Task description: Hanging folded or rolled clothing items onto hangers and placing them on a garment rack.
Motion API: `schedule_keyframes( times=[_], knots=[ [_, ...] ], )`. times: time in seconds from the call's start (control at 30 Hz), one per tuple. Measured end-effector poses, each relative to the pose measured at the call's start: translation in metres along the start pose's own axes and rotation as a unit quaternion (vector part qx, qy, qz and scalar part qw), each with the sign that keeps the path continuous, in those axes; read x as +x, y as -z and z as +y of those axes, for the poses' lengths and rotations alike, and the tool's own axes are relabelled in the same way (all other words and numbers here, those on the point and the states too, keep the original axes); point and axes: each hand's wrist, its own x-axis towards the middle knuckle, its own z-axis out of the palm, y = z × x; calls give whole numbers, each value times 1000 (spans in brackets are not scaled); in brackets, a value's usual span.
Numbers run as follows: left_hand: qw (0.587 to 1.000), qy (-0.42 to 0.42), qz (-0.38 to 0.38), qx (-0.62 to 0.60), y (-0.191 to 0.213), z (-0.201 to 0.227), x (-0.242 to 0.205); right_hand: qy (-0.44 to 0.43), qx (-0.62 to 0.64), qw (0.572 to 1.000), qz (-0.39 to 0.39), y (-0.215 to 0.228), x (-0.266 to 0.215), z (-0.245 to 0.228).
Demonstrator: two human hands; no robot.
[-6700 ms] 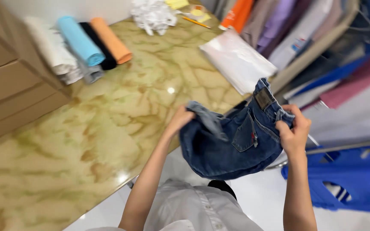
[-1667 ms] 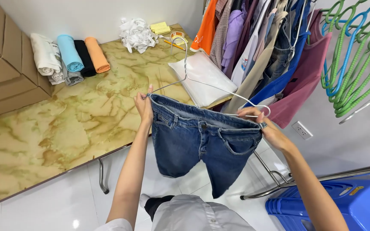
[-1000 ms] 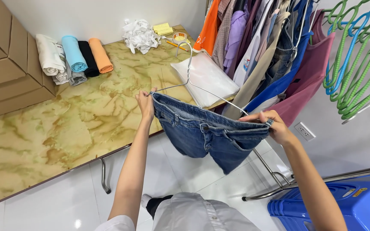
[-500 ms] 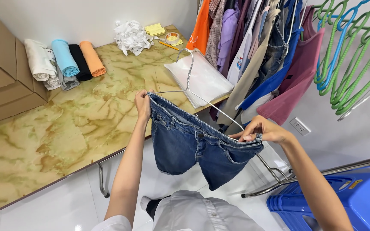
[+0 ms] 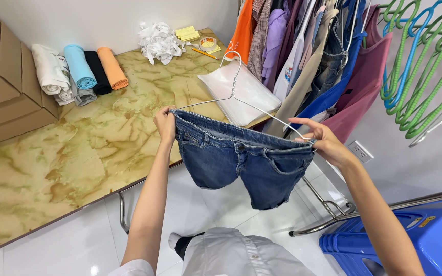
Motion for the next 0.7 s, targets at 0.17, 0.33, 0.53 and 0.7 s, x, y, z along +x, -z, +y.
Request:
schedule_keyframes(
  times=[0.17, 0.33, 0.53, 0.7],
  knots=[
    [1000, -11, 8, -1, 4, 10, -11, -41, -20, 996, 73, 3, -1, -7],
    [999, -30, 15, 11, 1, 16, -25, -73, -113, 984, 117, 5, -5, -8],
    [1000, -1, 25, -13, -17, -2, -16, -109, -197, 972, 71, 2, -10, -9],
    [998, 58, 11, -9, -26, -36, -3, -152, -30, 988, -9, 22, -11, -9]
  ],
)
